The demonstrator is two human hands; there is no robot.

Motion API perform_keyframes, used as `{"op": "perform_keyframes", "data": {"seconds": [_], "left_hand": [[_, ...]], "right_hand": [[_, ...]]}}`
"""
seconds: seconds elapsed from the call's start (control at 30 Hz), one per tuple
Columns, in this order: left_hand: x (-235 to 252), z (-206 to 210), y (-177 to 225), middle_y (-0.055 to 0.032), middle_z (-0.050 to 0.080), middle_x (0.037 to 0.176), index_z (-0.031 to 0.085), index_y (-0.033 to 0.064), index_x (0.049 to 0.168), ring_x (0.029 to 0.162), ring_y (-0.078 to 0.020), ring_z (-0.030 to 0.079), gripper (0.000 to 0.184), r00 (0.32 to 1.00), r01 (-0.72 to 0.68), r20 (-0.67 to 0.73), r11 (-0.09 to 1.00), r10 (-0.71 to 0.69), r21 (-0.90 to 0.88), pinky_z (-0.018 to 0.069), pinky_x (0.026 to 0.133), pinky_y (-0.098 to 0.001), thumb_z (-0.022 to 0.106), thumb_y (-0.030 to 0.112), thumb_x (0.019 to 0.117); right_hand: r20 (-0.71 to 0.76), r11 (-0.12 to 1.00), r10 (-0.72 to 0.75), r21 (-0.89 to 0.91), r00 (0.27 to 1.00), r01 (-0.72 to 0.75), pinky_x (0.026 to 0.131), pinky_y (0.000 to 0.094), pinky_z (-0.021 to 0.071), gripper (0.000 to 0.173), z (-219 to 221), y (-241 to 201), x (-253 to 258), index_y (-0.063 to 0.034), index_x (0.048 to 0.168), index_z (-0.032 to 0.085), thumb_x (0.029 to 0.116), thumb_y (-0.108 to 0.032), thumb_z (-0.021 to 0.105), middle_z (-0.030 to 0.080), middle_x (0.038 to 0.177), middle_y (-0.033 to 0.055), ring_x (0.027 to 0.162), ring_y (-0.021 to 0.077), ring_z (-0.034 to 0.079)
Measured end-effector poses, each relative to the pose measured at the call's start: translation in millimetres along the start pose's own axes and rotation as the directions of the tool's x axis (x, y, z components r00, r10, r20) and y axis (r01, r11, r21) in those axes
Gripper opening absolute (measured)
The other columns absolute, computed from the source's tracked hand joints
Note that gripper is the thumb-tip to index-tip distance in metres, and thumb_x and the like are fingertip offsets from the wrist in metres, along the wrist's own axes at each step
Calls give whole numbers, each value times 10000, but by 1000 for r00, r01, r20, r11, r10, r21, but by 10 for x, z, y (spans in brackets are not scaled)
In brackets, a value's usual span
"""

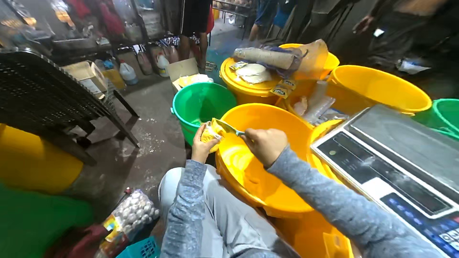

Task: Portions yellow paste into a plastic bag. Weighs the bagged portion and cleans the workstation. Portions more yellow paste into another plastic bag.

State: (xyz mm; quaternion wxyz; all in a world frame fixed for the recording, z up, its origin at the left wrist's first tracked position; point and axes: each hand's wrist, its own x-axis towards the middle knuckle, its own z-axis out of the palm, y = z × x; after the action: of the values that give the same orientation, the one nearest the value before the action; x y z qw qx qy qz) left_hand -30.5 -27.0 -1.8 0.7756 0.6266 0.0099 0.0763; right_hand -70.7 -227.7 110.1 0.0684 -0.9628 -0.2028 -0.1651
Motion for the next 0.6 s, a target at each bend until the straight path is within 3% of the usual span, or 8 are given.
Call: {"op": "perform_keyframes", "data": {"seconds": [0.13, 0.3, 0.37, 0.47, 0.53, 0.6], "left_hand": [[45, 75, -97, -166, 622, 1326, 523, 31, 1440, 1157, -199, 637, 803, 984, -68, -151, 986, 91, 151, 543, 980, -396, 857, 180, 725], [44, 90, -73, -165, 652, 1263, 578, -5, 1367, 1124, -180, 645, 634, 973, -49, -217, 992, 73, 112, 537, 972, -374, 795, 176, 800], [45, 67, -11, -166, 657, 1200, 565, -22, 1353, 1040, -172, 658, 544, 973, 5, -230, 1000, -3, 8, 557, 913, -365, 734, 146, 864], [57, -28, 121, -148, 654, 1104, 504, -14, 1381, 914, -173, 665, 465, 974, 62, -205, 981, -100, -186, 581, 818, -367, 612, 105, 944], [48, -99, 158, -98, 676, 1037, 511, 16, 1360, 864, -143, 681, 463, 986, 54, -143, 967, -91, -248, 596, 780, -343, 604, 114, 916], [22, -133, 165, -66, 688, 1039, 509, 22, 1362, 873, -120, 690, 582, 997, 44, -46, 962, -59, -268, 602, 793, -324, 683, 155, 823]], "right_hand": [[-183, 986, -51, -166, 982, 20, 503, 443, 511, 239, 379, -264, -135, 6, 861, 686, 1000, -156, 578, 656, 624, 156, 535, 326, 671], [-200, 974, -122, -211, 972, 79, 475, 396, 490, 189, 430, -245, -223, 3, 853, 681, 975, -112, 592, 635, 593, 135, 486, 284, 642], [-179, 977, -187, -140, 966, 163, 477, 435, 501, 191, 291, -42, -272, -13, 860, 694, 972, -131, 594, 633, 588, 138, 490, 304, 644], [-132, 974, -180, 114, 975, 195, 519, 522, 531, 235, -100, 367, -260, -80, 884, 749, 968, -264, 630, 702, 683, 110, 584, 309, 691], [-150, 954, -178, 216, 973, 208, 550, 519, 547, 294, -283, 630, -164, -101, 933, 765, 985, -347, 612, 728, 750, 87, 637, 269, 702], [-218, 948, -219, 181, 951, 260, 553, 518, 544, 280, -354, 709, -38, -85, 945, 767, 982, -324, 625, 731, 758, 114, 648, 294, 711]]}}
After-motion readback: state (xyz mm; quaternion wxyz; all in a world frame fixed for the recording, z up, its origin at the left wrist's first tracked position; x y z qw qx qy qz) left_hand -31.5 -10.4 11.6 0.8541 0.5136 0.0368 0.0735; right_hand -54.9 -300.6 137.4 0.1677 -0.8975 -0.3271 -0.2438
